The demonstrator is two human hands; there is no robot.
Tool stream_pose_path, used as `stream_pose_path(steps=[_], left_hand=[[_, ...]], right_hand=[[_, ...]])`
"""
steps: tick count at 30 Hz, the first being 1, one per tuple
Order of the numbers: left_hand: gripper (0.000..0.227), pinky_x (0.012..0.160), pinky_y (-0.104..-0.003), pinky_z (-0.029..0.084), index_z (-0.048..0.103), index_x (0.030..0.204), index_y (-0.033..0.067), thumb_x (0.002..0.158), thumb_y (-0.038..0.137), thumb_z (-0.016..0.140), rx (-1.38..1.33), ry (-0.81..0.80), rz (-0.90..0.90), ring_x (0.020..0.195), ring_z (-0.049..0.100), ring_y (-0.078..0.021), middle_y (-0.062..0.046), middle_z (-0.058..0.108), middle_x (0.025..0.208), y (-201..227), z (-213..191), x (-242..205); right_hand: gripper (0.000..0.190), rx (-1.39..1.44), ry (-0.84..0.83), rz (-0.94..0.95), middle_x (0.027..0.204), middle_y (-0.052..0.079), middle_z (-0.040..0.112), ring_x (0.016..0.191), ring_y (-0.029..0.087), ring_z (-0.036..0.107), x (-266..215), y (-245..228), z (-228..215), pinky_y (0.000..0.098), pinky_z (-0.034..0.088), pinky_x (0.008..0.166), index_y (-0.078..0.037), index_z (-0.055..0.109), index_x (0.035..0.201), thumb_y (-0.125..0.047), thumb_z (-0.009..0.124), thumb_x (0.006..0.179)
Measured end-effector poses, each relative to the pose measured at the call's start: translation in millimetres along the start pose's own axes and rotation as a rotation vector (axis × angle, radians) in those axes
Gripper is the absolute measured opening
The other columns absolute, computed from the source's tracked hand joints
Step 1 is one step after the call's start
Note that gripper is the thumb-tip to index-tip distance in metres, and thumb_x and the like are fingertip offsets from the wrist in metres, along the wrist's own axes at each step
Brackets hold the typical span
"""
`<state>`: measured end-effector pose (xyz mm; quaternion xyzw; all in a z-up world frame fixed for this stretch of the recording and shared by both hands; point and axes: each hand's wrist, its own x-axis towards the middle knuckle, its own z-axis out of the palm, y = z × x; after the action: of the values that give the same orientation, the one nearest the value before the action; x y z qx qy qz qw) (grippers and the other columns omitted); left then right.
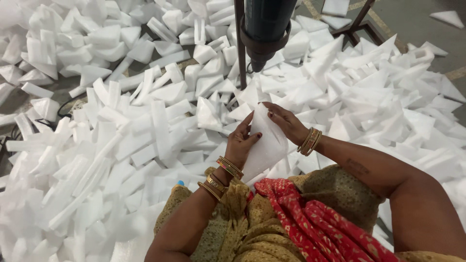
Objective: The person sits on the floor and repeatedly picks up rectangular white foam pieces, placing them under a vertical cutting machine to trim them. The cut pieces are dropped onto the floor, accumulating in a large pile around the workspace.
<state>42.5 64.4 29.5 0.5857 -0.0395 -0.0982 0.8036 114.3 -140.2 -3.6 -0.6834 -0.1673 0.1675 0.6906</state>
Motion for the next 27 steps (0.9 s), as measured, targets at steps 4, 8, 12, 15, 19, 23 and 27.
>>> stream_pose_path(steps=[4,8,12,15,19,23,27], left_hand=[[0.076,0.103,-0.029,0.052,0.034,0.162,0.0156,0.093,-0.007,0.058,0.024,-0.126,-0.038,0.123,0.059,-0.0140,-0.009,0.060,0.143,7,-2,4],[0.078,0.101,-0.030,0.054,0.030,0.162,0.0203,0.092,-0.007,0.053,0.131,-0.120,-0.104,0.118,0.060,-0.0159,-0.007,0.055,0.148,15,0,12],[0.074,0.097,-0.034,0.057,0.035,0.161,0.0145,0.093,-0.007,0.056,0.046,-0.050,-0.062,0.111,0.063,-0.0178,-0.012,0.060,0.145,2,-4,35],[0.074,0.093,-0.035,0.057,0.037,0.159,0.0118,0.090,-0.007,0.059,0.025,-0.020,-0.021,0.106,0.063,-0.0173,-0.013,0.061,0.143,-5,-15,60],[0.075,0.100,-0.034,0.055,0.039,0.162,0.0083,0.093,-0.009,0.062,-0.048,-0.063,0.114,0.114,0.063,-0.0174,-0.015,0.061,0.133,2,-32,92],[0.070,0.103,-0.031,0.053,0.040,0.159,0.0086,0.093,-0.008,0.059,0.042,-0.045,0.163,0.119,0.061,-0.0151,-0.006,0.061,0.139,27,-40,113],[0.071,0.096,-0.033,0.055,0.041,0.160,0.0095,0.094,-0.008,0.059,0.014,-0.004,0.088,0.107,0.062,-0.0183,-0.010,0.063,0.125,37,-41,124]], right_hand=[[0.052,0.061,-0.001,-0.046,0.150,0.012,0.052,0.128,0.018,0.056,2,2,-4,0.0340,0.049,0.107,-0.004,0.039,0.154,-0.025,0.046,0.107],[0.054,0.006,0.040,-0.032,0.149,0.013,0.053,0.127,0.020,0.057,7,3,-10,0.0338,0.050,0.106,-0.003,0.039,0.155,-0.027,0.045,0.106],[0.054,0.067,0.067,-0.062,0.147,0.015,0.053,0.127,0.021,0.058,25,5,-19,0.0339,0.051,0.106,-0.001,0.041,0.155,-0.025,0.046,0.107],[0.052,0.186,0.036,-0.058,0.143,0.015,0.057,0.124,0.020,0.060,48,-1,-28,0.0334,0.052,0.105,0.000,0.042,0.154,-0.023,0.046,0.107],[0.051,0.347,0.013,0.005,0.134,0.015,0.061,0.116,0.020,0.062,93,-3,-36,0.0337,0.054,0.099,0.000,0.043,0.153,-0.022,0.048,0.107],[0.047,0.411,-0.058,-0.071,0.136,0.012,0.061,0.117,0.019,0.063,137,6,-45,0.0327,0.054,0.099,0.000,0.046,0.149,-0.022,0.049,0.107],[0.041,0.415,-0.070,-0.031,0.128,0.017,0.065,0.111,0.025,0.065,154,6,-55,0.0379,0.055,0.094,0.005,0.055,0.139,-0.025,0.048,0.113]])
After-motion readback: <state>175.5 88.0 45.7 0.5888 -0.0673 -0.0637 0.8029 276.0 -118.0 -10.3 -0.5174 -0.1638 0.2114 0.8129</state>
